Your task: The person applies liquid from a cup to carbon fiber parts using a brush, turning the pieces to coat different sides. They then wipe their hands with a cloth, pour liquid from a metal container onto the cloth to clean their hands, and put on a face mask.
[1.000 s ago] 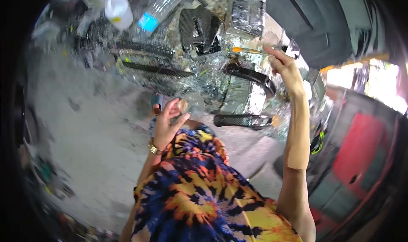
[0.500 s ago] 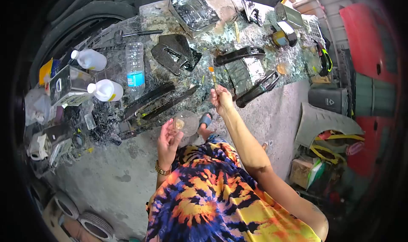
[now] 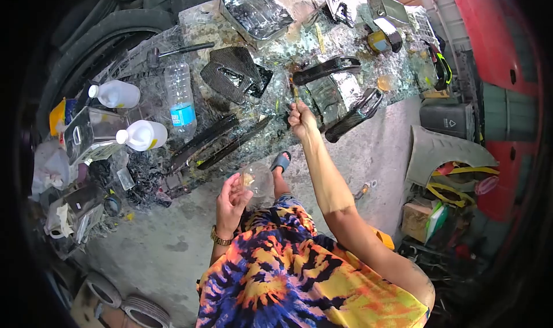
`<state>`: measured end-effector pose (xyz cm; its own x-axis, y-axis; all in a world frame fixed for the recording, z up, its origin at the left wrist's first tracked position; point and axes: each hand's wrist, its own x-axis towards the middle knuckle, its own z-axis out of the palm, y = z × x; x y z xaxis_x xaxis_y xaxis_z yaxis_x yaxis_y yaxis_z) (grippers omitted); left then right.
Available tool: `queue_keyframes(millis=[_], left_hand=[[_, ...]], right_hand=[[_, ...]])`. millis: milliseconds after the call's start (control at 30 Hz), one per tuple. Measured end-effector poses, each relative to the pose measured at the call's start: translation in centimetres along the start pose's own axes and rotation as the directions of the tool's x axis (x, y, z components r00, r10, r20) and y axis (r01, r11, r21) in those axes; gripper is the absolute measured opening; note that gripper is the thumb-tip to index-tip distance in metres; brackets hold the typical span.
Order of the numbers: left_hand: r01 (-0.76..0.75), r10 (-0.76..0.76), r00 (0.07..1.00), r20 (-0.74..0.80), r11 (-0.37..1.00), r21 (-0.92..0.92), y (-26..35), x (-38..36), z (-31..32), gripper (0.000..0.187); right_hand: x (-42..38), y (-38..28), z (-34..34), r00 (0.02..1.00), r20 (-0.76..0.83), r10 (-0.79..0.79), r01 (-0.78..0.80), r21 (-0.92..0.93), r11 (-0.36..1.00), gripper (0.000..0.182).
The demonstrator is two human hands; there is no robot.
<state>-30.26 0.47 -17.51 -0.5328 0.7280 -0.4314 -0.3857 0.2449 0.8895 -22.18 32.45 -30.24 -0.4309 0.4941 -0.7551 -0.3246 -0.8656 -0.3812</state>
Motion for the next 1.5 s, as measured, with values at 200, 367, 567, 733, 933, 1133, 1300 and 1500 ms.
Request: queue_keyframes(millis=[200, 367, 567, 733, 933, 1133, 1300, 1500], left_hand=[[0.031, -0.031, 0.999, -0.034, 0.999, 0.015, 1.4, -0.5, -0.7, 0.064], [0.012, -0.009, 0.998, -0.056, 0.999, 0.048, 1.1, -0.5, -0.7, 0.062], [-0.009, 0.010, 0.999, -0.044, 1.000, 0.013, 1.1, -0.6, -0.3, 0.062], [-0.055, 0.057, 0.998, -0.029, 0.997, 0.055, 0.6, -0.8, -0.6, 0.063], [-0.094, 0.096, 0.995, -0.017, 0.991, 0.094, 1.1, -1.2, -1.2, 0.065], [-0.115, 0.112, 0.989, 0.094, 0.993, 0.030, 2.7, -1.1, -0.9, 0.058], [-0.102, 0.093, 0.977, 0.190, 0.994, 0.039, 3.9, 0.4, 0.7, 0.053], [-0.074, 0.055, 0.988, 0.146, 0.989, 0.129, 2.2, 1.1, 4.5, 0.051]], right_hand=[[-1.3, -0.2, -0.1, 0.999, -0.005, -0.046, 0.046, 0.039, 0.998, 0.006], [-2.3, -0.7, 0.2, 0.996, 0.005, -0.092, 0.092, 0.079, 0.993, 0.009], [-3.4, -2.1, 1.1, 0.996, 0.001, -0.095, 0.094, 0.118, 0.989, 0.014], [-4.3, -2.3, 1.8, 0.983, 0.017, -0.184, 0.184, 0.022, 0.983, 0.013], [-9.2, -2.9, 5.0, 0.925, 0.062, -0.374, 0.379, -0.207, 0.902, 0.027], [-19.2, -2.9, 4.2, 0.879, 0.265, -0.396, 0.471, -0.353, 0.809, 0.032], [-24.0, -1.0, -2.6, 0.919, 0.245, -0.310, 0.388, -0.410, 0.825, 0.031], [-24.0, 1.2, -12.8, 0.989, 0.110, -0.098, 0.131, -0.361, 0.923, 0.029]])
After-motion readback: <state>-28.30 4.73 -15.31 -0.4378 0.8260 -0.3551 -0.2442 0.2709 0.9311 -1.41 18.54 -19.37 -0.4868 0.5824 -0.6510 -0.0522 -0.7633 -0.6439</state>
